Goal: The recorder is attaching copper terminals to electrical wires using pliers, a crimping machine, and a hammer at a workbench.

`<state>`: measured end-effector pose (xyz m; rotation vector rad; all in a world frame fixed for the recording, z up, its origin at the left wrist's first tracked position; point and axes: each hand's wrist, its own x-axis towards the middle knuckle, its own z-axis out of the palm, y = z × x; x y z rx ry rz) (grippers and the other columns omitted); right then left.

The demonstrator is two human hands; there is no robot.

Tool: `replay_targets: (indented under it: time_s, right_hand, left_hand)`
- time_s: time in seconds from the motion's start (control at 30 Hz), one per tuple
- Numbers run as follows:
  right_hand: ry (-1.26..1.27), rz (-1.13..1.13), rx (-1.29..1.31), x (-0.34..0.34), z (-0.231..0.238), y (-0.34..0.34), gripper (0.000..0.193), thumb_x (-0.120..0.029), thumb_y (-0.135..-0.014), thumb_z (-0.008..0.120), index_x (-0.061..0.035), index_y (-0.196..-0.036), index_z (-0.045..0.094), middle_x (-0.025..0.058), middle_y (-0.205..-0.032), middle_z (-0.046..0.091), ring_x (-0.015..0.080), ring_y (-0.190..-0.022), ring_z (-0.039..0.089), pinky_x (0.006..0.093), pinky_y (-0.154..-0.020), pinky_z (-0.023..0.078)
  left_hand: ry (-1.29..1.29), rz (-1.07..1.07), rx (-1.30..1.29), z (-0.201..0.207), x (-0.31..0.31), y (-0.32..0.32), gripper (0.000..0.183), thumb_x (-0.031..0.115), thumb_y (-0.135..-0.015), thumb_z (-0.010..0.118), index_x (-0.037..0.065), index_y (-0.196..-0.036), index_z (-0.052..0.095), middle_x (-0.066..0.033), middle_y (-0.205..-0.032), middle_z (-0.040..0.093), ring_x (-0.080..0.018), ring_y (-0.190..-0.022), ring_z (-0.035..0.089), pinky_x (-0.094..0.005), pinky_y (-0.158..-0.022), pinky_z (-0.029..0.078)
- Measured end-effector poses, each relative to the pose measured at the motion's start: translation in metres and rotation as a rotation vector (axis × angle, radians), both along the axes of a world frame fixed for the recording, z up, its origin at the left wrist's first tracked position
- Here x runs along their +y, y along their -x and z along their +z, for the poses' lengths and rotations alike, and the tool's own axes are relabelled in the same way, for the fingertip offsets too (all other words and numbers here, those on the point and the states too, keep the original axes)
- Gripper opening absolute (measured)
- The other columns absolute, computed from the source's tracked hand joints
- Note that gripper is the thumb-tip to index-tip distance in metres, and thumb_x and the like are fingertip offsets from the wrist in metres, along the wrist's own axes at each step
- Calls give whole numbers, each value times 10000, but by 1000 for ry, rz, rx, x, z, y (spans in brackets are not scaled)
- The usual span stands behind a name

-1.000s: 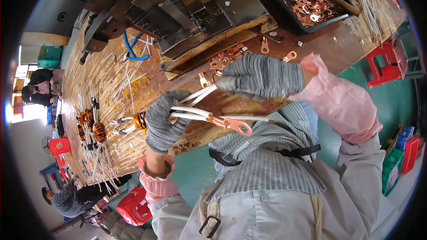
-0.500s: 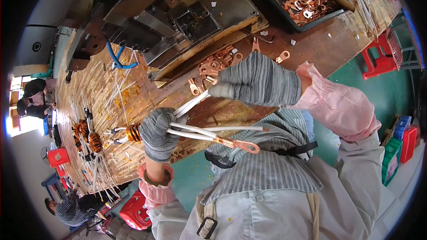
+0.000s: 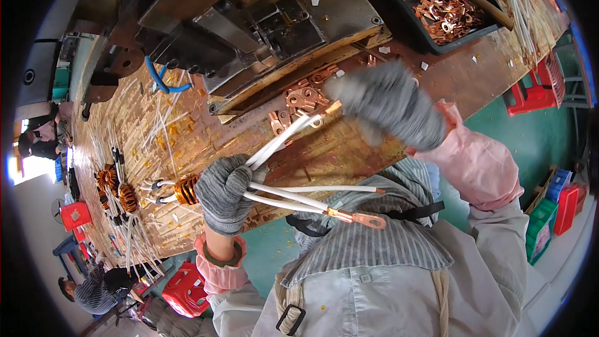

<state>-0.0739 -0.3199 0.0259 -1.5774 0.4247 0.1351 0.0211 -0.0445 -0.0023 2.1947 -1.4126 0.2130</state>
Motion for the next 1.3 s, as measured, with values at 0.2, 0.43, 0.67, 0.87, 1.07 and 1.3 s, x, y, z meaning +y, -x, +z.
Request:
replay_targets:
  time_s: [0.2, 0.43, 0.67, 0.87, 1.07, 1.3]
  right_hand:
    - [909, 266, -559, -13, -41, -21, 228, -277, -802, 604, -51, -818, 625, 106, -753, 614, 237, -681, 602, 342, -597, 487]
    - [1213, 520, -473, 24, -57, -41, 287, -269, -804, 549, -61, -995, 602, 133, -993, 582, 290, -911, 563, 389, -753, 478]
    - [1185, 515, -472, 23, -52, -37, 394, -335, -704, 624, -22, -942, 595, 160, -938, 569, 290, -900, 561, 393, -743, 475]
    - [653, 144, -348, -8, -26, 0, 289, -269, -717, 688, -33, -828, 562, 110, -710, 601, 245, -646, 609, 335, -576, 482]
    - [-403, 10, -229, -9, -47, 37, 110, -58, -809, 625, -24, -864, 535, 37, -723, 593, 101, -606, 579, 215, -504, 456]
    - [-469, -83, -297, 12, -50, 45, 158, -66, -782, 681, -22, -901, 586, 30, -780, 611, 85, -668, 587, 221, -577, 485]
  left_hand:
    - [171, 56, 94, -3, 5, 1, 285, -34, -633, 730, 106, -807, 554, -113, -774, 618, -219, -640, 612, -273, -542, 493]
    - [114, 46, 225, 4, 7, 0, 306, -24, -608, 748, 95, -804, 545, -110, -838, 617, -223, -663, 621, -285, -564, 506]
    - [-78, -132, 242, 35, -27, -6, 266, 45, -609, 713, 118, -829, 583, -106, -854, 627, -246, -667, 627, -306, -541, 494]
    - [-241, -256, 272, 57, -56, -4, 403, 65, -630, 696, 120, -1022, 619, -86, -949, 596, -282, -814, 594, -328, -683, 487]
    - [-197, -529, 432, 63, -68, -21, 392, 130, -667, 719, 70, -1040, 613, -74, -971, 591, -250, -901, 577, -325, -745, 478]
    - [-198, -247, 1403, 59, -73, -37, 190, 123, -815, 631, 36, -970, 564, -29, -795, 561, -128, -714, 565, -244, -623, 463]
